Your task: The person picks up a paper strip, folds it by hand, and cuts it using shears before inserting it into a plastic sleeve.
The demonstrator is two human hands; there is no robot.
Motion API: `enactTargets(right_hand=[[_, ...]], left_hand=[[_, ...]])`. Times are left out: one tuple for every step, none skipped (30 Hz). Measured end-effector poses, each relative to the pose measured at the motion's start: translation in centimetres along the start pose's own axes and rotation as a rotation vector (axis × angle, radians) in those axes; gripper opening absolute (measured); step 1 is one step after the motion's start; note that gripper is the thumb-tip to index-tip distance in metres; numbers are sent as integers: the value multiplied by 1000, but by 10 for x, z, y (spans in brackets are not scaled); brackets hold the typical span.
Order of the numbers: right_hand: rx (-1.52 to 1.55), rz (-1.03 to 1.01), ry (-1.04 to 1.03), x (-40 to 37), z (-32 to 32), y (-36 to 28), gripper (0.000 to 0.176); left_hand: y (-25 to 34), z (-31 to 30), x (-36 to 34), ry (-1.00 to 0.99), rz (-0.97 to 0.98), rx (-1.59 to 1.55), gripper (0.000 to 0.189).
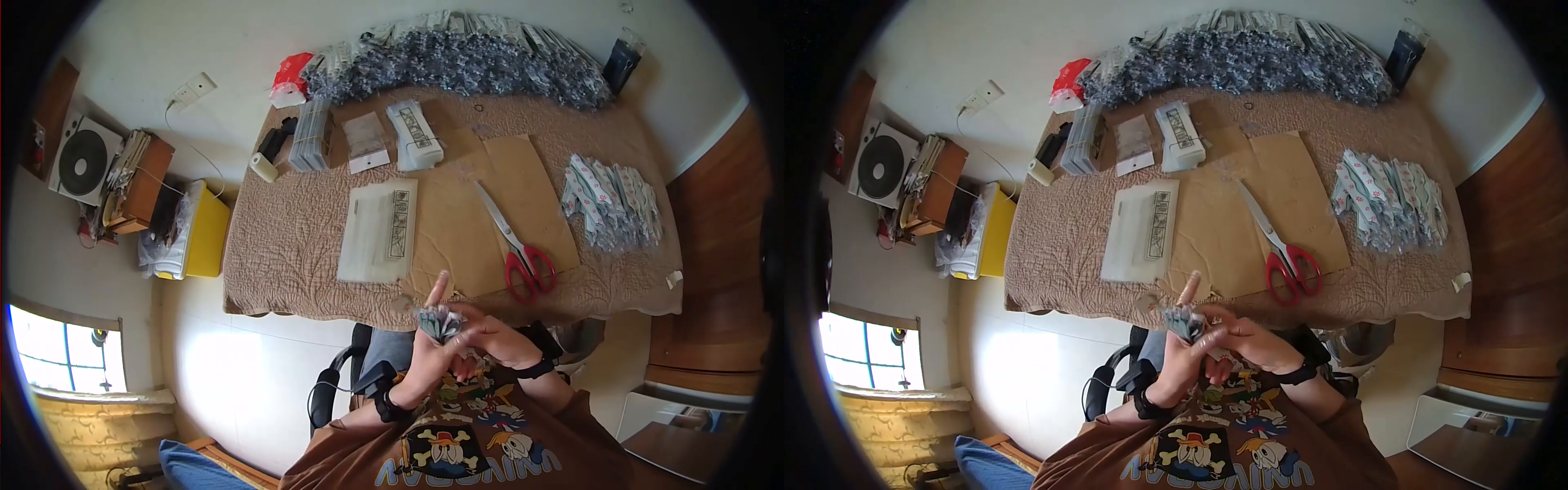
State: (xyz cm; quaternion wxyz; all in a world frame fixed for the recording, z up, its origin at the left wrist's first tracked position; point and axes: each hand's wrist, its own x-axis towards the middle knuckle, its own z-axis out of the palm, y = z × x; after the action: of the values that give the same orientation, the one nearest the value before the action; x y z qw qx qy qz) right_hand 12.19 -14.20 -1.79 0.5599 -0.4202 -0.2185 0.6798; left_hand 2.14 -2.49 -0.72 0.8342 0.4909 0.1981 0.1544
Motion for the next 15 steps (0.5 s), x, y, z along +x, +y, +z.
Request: enactTargets(right_hand=[[55,-10,-1,0,-1,11,35],[112,-20,-2,0,-2,18,35],[119,-17,-2,-2,-6,23,35],[-66,-85,-115,-9,-14,26,34],[-255,-153,-228,-17,-24,29,33],[-446,-221,-338,-28,-36,32,33],[-566,-138,-288,-45,-54,41,32],[-684,-53,-233,-63,-69,50,33],[-696,147,-133,-79,-68,38,34],[-697,347,-27,-95,-67,26,36],[-688,345,-4,-107,-77,27,36],[-722,428,39,-120,-86,30,37],[-750,513,81,-131,-92,33,38],[-732,510,106,-135,-91,30,38],[-755,426,100,-137,-90,23,37]], left_hand=[[-2,-3,-1,-49,-56,9,57],[-4,-7,-1,-97,-113,19,52],[-5,-16,0,-94,-120,19,52],[-3,-29,6,-59,-39,49,43],[4,-41,11,-26,46,78,40],[25,-49,13,43,94,208,43],[49,-63,12,111,143,337,47],[53,-96,14,190,385,474,36],[67,-119,14,357,482,613,29],[72,-163,18,377,618,615,19],[85,-219,20,426,715,885,15],[100,-262,19,569,784,1006,9],[116,-362,13,739,723,1663,7],[153,-330,6,829,634,1534,19],[165,-445,-26,800,645,1531,19]])
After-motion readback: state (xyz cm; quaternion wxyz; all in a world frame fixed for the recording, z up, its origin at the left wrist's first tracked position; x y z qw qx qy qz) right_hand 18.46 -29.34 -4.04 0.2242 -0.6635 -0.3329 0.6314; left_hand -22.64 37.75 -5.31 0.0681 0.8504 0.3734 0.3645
